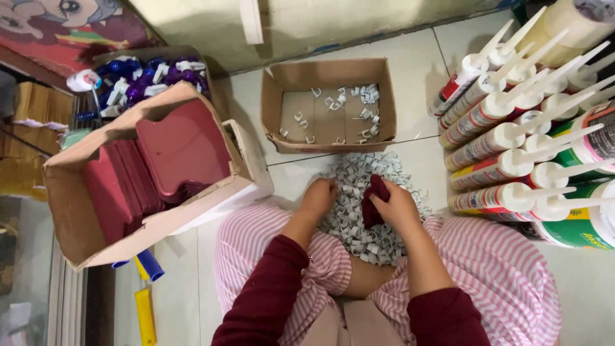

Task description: The person sits on the floor and assembles small white plastic hooks with metal screws using a red cloth to hold the parts. They pick up the components from a pile on the floor and place the assembled items into a cardboard box.

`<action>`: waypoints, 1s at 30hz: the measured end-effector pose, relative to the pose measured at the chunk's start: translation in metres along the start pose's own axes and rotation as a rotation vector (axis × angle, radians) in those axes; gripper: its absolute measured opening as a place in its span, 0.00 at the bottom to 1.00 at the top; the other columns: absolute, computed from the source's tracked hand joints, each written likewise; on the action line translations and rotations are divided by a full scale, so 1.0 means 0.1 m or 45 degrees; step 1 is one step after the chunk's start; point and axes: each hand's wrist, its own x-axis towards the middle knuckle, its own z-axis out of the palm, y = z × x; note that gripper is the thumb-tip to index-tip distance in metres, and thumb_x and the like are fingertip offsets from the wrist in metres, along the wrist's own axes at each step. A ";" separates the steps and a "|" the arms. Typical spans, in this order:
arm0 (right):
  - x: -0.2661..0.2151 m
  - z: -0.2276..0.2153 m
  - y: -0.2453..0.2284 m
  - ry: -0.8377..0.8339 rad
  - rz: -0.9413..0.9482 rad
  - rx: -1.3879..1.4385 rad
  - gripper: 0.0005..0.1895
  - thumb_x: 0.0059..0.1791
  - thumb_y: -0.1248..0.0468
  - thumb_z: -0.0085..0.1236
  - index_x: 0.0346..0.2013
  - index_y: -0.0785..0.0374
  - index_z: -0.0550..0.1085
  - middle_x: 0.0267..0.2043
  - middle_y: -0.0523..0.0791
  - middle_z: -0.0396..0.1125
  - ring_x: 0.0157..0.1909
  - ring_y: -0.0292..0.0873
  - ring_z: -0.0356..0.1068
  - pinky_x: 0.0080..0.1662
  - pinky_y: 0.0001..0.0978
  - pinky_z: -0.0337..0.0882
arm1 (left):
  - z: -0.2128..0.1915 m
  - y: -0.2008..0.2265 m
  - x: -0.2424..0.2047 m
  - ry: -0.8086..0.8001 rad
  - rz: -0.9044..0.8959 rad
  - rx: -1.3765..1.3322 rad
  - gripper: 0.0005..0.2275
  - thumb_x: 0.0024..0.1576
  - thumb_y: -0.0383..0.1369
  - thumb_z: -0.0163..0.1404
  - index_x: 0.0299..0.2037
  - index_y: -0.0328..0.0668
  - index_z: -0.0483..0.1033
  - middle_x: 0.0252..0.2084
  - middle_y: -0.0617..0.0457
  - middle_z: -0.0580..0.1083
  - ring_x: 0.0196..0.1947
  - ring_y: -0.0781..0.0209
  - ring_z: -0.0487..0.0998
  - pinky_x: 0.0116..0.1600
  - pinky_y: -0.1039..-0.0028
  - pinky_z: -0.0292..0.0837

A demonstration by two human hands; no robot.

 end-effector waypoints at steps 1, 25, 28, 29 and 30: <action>-0.01 0.02 0.00 -0.008 0.000 -0.004 0.21 0.41 0.62 0.49 0.46 0.68 0.67 0.40 0.57 0.65 0.46 0.57 0.64 0.43 0.46 0.68 | 0.00 0.01 -0.04 0.001 -0.008 -0.004 0.11 0.52 0.29 0.42 0.40 0.30 0.70 0.34 0.41 0.70 0.37 0.52 0.73 0.41 0.69 0.69; -0.01 0.33 0.08 0.413 -0.282 -0.015 0.08 0.38 0.61 0.54 0.30 0.59 0.74 0.37 0.41 0.65 0.39 0.51 0.66 0.39 0.38 0.68 | 0.24 0.15 -0.05 -0.153 0.010 -1.077 0.15 0.56 0.35 0.41 0.48 0.32 0.66 0.33 0.43 0.71 0.31 0.61 0.71 0.34 0.76 0.69; 0.04 0.34 0.13 0.419 -0.238 0.055 0.07 0.40 0.62 0.53 0.30 0.60 0.74 0.36 0.41 0.65 0.38 0.49 0.67 0.38 0.35 0.68 | 0.20 0.21 -0.05 -0.070 0.035 -1.065 0.10 0.54 0.30 0.42 0.44 0.36 0.70 0.29 0.47 0.71 0.27 0.66 0.70 0.29 0.81 0.66; 0.06 0.35 0.15 0.407 -0.226 0.131 0.09 0.39 0.65 0.54 0.32 0.62 0.73 0.39 0.44 0.65 0.40 0.52 0.66 0.40 0.39 0.67 | 0.14 0.26 -0.09 -0.027 0.066 -1.107 0.10 0.53 0.28 0.43 0.42 0.35 0.71 0.29 0.46 0.72 0.27 0.66 0.69 0.32 0.80 0.66; 0.08 0.36 0.16 0.394 -0.215 0.208 0.11 0.38 0.67 0.54 0.34 0.64 0.73 0.42 0.48 0.64 0.43 0.56 0.65 0.42 0.43 0.66 | 0.07 0.32 -0.14 0.020 0.096 -1.148 0.09 0.52 0.25 0.44 0.41 0.34 0.73 0.29 0.46 0.72 0.28 0.66 0.69 0.35 0.78 0.66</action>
